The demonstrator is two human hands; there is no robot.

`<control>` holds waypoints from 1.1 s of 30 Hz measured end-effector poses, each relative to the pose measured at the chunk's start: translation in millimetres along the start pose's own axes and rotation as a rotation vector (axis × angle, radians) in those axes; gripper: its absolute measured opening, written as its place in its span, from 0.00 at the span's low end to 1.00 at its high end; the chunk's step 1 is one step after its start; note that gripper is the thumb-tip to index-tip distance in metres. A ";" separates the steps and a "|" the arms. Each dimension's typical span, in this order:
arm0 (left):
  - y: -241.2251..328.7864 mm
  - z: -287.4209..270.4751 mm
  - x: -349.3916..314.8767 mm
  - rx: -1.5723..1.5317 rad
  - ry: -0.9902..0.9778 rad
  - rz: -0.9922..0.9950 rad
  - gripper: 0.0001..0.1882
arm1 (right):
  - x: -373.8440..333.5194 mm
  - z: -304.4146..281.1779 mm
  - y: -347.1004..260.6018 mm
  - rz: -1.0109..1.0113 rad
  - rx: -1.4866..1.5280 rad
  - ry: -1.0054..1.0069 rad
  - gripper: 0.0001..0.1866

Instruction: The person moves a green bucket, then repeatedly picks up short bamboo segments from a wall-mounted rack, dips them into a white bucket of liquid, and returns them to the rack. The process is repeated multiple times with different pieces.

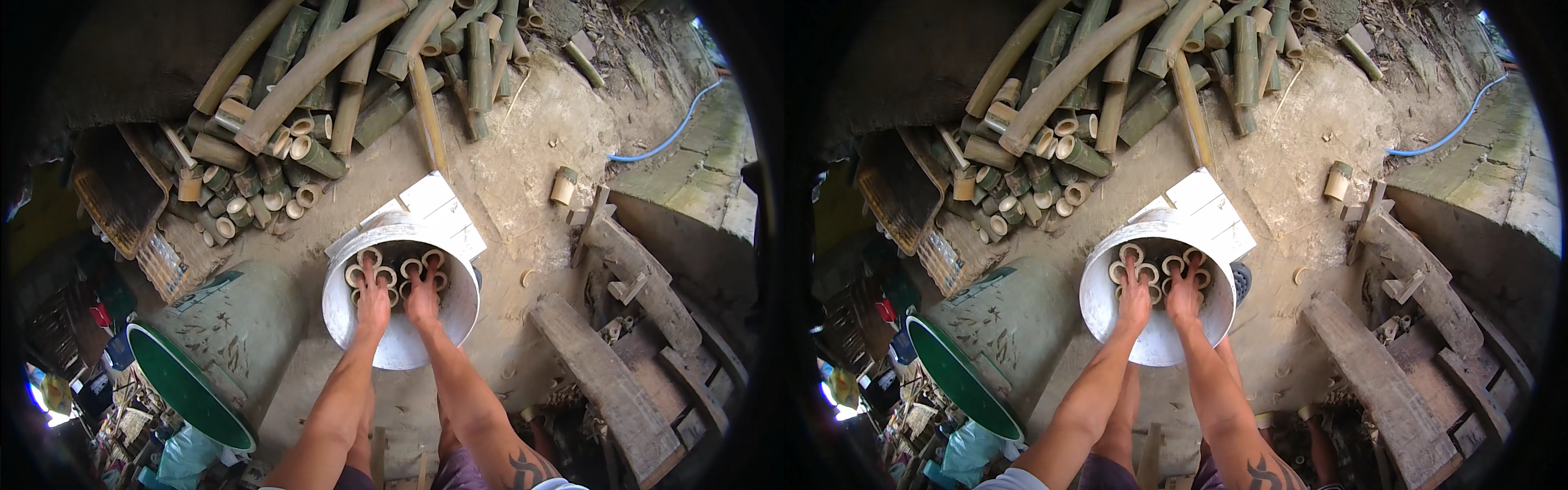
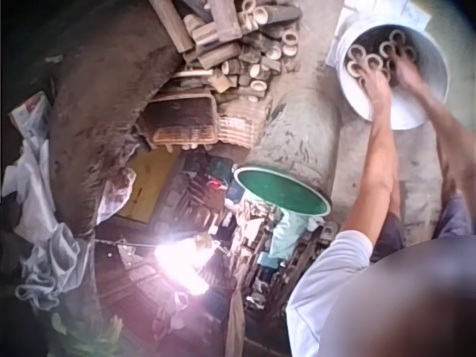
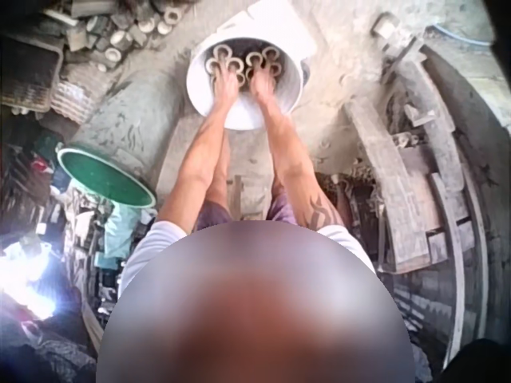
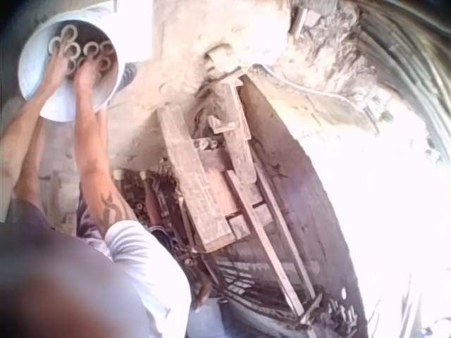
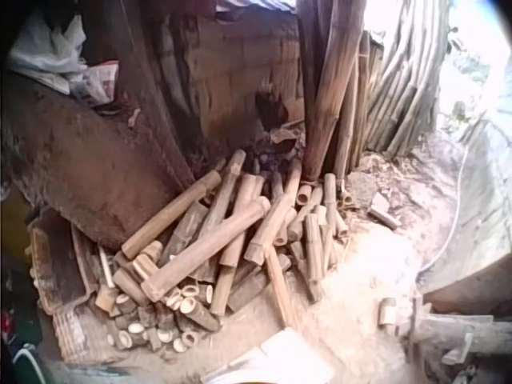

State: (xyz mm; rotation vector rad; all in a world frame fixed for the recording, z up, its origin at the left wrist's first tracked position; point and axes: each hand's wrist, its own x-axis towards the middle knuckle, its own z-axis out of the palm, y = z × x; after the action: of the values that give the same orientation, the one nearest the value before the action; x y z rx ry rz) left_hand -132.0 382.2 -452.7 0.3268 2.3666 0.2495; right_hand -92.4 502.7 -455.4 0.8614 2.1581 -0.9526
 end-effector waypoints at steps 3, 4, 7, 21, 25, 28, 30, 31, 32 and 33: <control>0.0 -0.9 13.2 -0.096 0.004 -0.006 0.19 | 6.9 1.5 -0.8 -0.006 -0.034 0.032 0.42; -1.8 -0.5 18.1 -0.120 -0.007 0.005 0.18 | 12.1 1.6 -1.0 -0.057 0.078 0.132 0.40; -7.8 1.8 27.2 -0.153 0.068 0.050 0.16 | 19.6 2.3 -1.5 -0.161 -0.012 0.246 0.32; -17.7 4.3 24.5 -0.115 0.051 0.066 0.21 | 23.9 2.3 1.3 -0.156 0.016 0.208 0.32; -13.1 -22.5 13.6 -0.174 0.063 0.099 0.20 | 20.0 -16.3 1.5 -0.134 0.112 0.134 0.29; -2.7 -57.7 -19.1 -0.238 0.117 0.129 0.16 | 11.0 -36.3 -0.1 -0.120 0.219 0.063 0.26; 6.1 -80.9 -42.6 -0.282 0.118 0.117 0.16 | 6.2 -44.8 -3.6 -0.128 0.202 0.065 0.27; 10.2 -90.9 -53.4 -0.279 0.125 0.126 0.16 | 3.6 -47.5 -5.4 -0.108 0.172 0.045 0.28; 14.0 -99.7 -62.9 -0.274 0.135 0.137 0.16 | 1.6 -50.4 -6.3 -0.137 0.203 0.063 0.27; 17.5 -107.1 -71.6 -0.273 0.144 0.139 0.16 | -1.3 -52.3 -6.7 -0.147 0.206 0.059 0.27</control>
State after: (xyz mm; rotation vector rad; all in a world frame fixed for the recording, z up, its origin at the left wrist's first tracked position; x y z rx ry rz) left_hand -152.4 367.9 -325.1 0.3516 2.4132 0.6748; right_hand -110.9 540.1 -423.2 0.8450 2.2250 -1.2552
